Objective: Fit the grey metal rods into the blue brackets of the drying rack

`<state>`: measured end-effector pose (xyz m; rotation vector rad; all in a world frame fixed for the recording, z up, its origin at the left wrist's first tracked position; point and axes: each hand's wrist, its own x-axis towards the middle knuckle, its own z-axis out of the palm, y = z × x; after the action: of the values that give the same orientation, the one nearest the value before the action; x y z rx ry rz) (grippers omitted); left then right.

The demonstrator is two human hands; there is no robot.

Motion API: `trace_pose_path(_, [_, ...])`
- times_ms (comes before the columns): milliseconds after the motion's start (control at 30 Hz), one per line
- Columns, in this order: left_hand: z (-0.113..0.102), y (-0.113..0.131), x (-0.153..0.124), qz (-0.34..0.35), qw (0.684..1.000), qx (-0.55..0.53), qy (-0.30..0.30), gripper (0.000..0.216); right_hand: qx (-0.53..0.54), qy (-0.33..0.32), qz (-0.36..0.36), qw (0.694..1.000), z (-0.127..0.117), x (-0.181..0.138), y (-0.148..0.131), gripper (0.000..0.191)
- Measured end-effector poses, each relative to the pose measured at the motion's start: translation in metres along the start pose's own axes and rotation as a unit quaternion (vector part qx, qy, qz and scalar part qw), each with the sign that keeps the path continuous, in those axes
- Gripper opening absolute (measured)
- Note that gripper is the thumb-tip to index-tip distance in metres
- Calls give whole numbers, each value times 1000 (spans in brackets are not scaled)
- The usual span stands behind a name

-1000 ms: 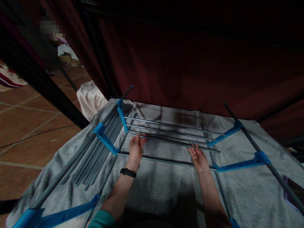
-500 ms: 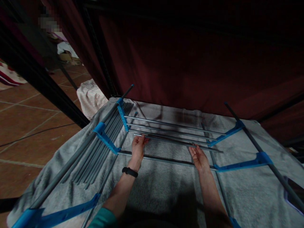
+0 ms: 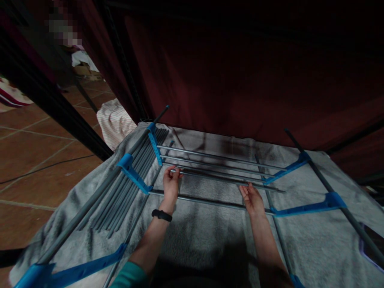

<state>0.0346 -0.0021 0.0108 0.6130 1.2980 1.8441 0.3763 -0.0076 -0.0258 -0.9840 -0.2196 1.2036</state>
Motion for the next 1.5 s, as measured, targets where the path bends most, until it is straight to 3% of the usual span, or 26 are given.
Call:
trace_pose_path(133, [-7,-1,4,77,987,141,-17,14,1,10,2,1000,0,1,0,19])
trace_pose_path(267, [-11,-2,4,147,967,190,-79,33,0,15,-1,1000,0,2,0,20])
trace_pose_path(367, [-11,0,1,170,954,225,-105,43,-4,15,-2,1000,0,2,0,21])
trace_pose_path(600, [-10,9,-7,202,929,275,-146,33,0,-2,-7,1000,-2,2,1,17])
trace_pose_path(667, [-8,9,-8,247,884,351,-185,34,1,3,-5,1000,-2,3,1,18])
trace_pose_path(800, [-6,3,-10,352,700,559,-271,37,3,4,5,1000,-3,5,1,17])
trace_pose_path(900, [-4,-1,-11,385,628,602,-310,41,3,0,8,1000,-4,6,1,14])
trace_pose_path(1200, [-1,2,-19,400,566,627,-356,43,-6,8,4,1000,-5,7,1,13])
trace_pose_path(1500, [2,5,-21,391,541,641,-380,34,-5,16,-2,1000,-6,8,1,7])
